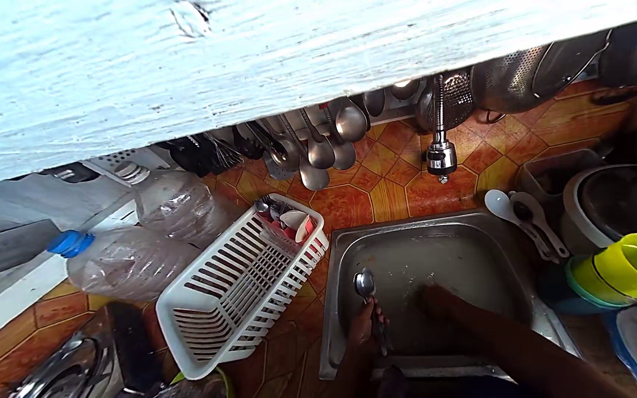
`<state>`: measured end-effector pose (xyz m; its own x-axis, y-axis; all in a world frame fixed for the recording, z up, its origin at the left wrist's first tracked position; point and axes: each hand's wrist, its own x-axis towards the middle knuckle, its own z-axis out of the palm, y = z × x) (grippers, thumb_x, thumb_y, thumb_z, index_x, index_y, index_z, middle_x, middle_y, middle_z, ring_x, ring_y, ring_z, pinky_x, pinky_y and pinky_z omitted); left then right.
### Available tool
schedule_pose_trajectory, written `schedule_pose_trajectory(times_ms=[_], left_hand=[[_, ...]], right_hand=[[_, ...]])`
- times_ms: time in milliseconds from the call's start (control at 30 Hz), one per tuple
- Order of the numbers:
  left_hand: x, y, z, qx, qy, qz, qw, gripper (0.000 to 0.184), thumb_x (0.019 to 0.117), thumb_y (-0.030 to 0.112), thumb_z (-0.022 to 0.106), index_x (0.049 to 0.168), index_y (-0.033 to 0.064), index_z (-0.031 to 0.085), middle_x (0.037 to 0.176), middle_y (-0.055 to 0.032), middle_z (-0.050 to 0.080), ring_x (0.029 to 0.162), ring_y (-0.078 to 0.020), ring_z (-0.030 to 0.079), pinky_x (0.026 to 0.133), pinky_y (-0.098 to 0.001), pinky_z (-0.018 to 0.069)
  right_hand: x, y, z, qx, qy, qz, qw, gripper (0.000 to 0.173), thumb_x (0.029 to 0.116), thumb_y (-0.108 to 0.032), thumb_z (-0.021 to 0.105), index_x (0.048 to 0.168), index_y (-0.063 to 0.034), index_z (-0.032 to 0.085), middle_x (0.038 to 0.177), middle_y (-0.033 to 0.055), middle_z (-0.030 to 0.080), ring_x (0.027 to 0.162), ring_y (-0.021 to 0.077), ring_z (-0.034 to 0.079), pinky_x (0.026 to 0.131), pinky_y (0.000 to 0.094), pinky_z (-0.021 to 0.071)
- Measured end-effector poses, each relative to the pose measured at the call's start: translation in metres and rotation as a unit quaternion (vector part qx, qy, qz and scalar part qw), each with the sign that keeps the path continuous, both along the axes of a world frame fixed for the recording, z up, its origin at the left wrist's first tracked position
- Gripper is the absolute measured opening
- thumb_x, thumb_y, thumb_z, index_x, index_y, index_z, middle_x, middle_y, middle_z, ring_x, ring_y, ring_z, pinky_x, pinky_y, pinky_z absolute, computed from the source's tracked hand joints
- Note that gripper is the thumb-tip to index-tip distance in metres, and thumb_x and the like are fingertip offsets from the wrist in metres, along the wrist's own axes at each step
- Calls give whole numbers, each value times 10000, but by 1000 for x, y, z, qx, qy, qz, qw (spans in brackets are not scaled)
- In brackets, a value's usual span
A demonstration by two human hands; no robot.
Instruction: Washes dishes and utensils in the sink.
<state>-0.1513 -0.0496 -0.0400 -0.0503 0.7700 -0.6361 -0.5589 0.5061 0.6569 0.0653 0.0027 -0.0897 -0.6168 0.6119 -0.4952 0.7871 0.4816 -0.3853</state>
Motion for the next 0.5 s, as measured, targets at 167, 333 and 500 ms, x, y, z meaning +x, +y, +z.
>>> schedule_pose_trajectory(times_ms=[167, 333, 500], left_hand=[[1, 0, -1, -8, -2, 3, 1000, 237, 1128, 200, 347, 1032, 59, 511, 678, -16, 512, 510, -114, 553, 520, -267, 558], [3, 1, 1, -14, 21, -13, 1000, 227, 1130, 197, 339, 1060, 55, 502, 687, -15, 509, 511, -114, 545, 521, -268, 552], [2, 0, 0, -13, 23, -12, 1000, 236, 1131, 201, 336, 1052, 58, 507, 689, -17, 513, 516, -118, 552, 524, -276, 558]], right_hand=[[24, -10, 14, -54, -39, -67, 996, 408, 1013, -157, 585, 1340, 87, 587, 1428, 288, 550, 1359, 465, 496, 1119, 642, 382], [36, -17, 12, -52, -4, -104, 993, 449, 1041, -107, 499, 1462, 49, 500, 1568, 244, 437, 1492, 415, 361, 1214, 602, 281], [16, -4, 21, -57, -57, -111, 991, 432, 1032, -110, 531, 1404, 108, 526, 1498, 296, 486, 1425, 462, 426, 1174, 622, 323]])
